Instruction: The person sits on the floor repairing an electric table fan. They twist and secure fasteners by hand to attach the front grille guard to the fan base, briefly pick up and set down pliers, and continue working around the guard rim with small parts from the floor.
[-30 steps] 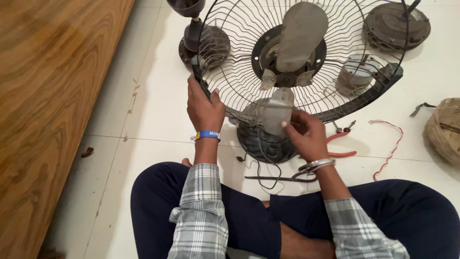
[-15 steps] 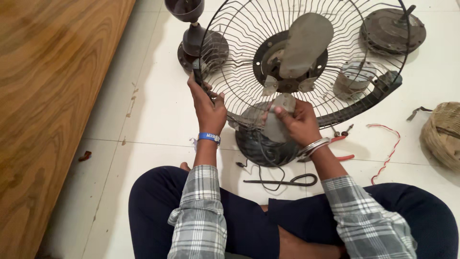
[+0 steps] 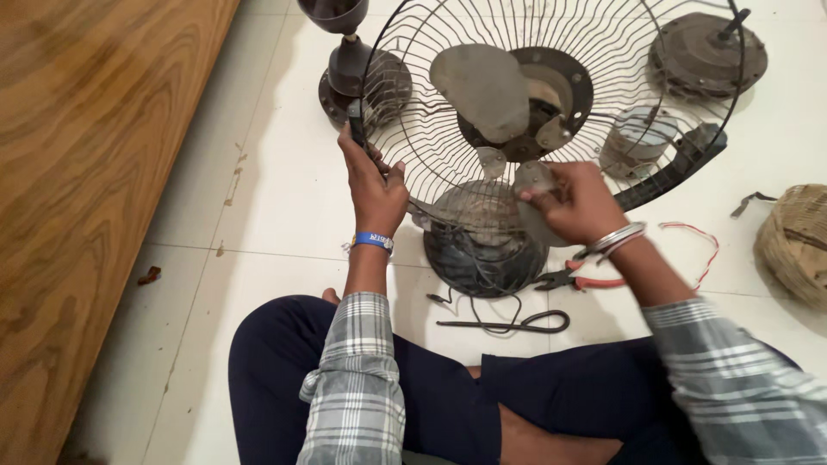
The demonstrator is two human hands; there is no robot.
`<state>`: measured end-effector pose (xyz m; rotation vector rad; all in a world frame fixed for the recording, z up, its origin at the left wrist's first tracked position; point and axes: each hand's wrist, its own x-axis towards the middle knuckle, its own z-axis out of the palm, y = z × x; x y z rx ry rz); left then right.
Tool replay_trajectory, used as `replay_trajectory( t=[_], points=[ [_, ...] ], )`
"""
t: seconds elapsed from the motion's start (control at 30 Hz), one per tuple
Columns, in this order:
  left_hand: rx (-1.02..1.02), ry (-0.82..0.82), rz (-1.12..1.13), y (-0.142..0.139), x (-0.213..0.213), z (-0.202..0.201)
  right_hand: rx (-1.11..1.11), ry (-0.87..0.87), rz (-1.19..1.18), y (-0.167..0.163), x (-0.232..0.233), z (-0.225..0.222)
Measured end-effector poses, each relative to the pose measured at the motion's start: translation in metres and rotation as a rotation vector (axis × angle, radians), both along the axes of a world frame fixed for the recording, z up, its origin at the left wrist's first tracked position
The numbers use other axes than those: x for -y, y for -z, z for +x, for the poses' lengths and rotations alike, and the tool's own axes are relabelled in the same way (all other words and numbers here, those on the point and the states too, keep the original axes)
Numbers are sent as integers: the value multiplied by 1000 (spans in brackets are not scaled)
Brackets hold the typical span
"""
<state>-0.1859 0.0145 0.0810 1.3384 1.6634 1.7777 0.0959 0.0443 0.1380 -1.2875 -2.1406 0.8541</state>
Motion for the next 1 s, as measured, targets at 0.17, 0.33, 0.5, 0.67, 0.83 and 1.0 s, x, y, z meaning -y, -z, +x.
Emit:
replay_trajectory(
  t=[0.17,0.33,0.5,0.67,0.83,1.0],
  points=[
    [-21,19,-8,-1,2,-2,316,-2,-41,-35,-8,5],
    [-1,30,-40,0,4,-4,494,-108,38,-62,-16,4],
    [-43,36,43,1,1,-6,701,-196,116,-81,-23,1],
    [-72,15,55,-2,2,-5,735,-153,65,-93,-19,-4],
    [-93,-15,-3,-5,7,-3,558,115,263,-98,29,6],
    [-308,-101,125,-15,18,0,121,370,752,-54,118,6]
  ],
)
